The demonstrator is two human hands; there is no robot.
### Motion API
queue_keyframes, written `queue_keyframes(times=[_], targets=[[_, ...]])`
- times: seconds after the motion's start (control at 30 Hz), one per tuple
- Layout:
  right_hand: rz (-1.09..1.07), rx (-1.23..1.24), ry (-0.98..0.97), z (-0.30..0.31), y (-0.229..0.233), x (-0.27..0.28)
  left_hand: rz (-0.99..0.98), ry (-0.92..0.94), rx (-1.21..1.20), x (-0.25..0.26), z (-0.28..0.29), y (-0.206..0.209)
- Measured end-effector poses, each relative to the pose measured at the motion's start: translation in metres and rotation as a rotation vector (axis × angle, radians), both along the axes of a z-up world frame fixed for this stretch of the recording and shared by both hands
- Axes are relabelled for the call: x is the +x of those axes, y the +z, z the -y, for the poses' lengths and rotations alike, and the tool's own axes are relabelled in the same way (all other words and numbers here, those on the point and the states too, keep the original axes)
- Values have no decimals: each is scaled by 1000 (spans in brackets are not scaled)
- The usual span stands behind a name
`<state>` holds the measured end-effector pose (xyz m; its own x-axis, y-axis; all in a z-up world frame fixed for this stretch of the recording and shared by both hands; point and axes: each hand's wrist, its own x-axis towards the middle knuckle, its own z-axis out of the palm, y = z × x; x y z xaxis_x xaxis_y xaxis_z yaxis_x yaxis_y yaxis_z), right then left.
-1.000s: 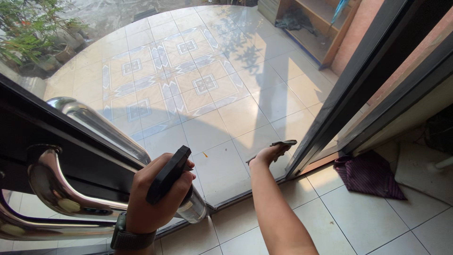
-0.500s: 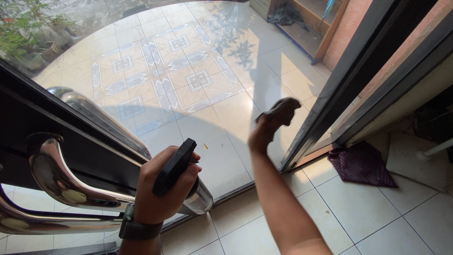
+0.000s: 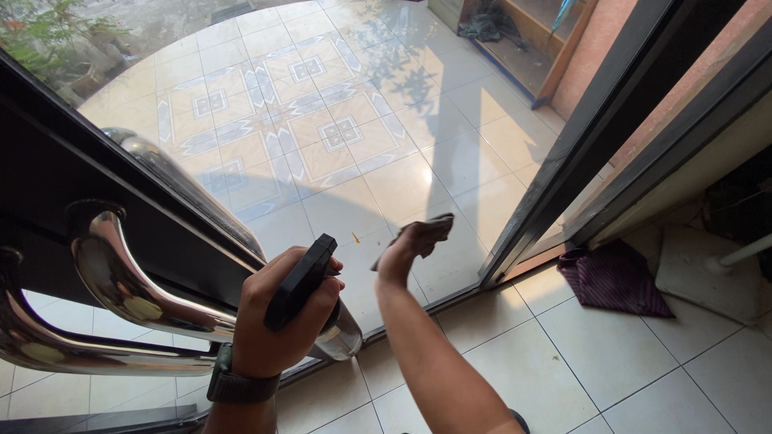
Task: The person cleans a glass door by spraying it with a liquid from a bottle and wiping the surface with a cloth.
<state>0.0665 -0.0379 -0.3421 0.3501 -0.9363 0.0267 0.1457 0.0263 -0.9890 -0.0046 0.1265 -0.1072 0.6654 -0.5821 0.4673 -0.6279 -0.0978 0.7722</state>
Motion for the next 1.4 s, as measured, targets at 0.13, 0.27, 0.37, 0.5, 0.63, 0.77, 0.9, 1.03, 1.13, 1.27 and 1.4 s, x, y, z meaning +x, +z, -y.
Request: queue_keyframes(times=[0.13,0.27,0.37,0.5,0.63,0.77,0.9,1.03,1.13,1.27,1.4], targets=[[-4,-584,176,-32,46,-8,-64,102,107,-2,4,3],[41,-1008,116,36,111,-10,12,59,32,-7,11,13],[53,-1390,-24,107,155,-19,-47,58,-9,-10,17,19],[32,-1512,-97,192,194,-25,-49,63,-31,-12,31,26],[25,-1339,-99,244,188,-27,-34,107,-12,-14,46,32],[-98,-1212,-182,264,135,-31,-7,144,6,-15,56,36],[-98,-1086,-64,245,60,-46,-28,249,3,-18,63,40],[-92,-1407,170,241,55,-58,-14,315,-36,-16,61,51],[-152,-1747,170,257,119,-45,6,412,-24,-13,55,65],[-47,-1881,-25,284,250,-31,41,427,-126,-20,43,86],[203,-1627,-215,296,362,-20,97,527,-139,-24,25,102]])
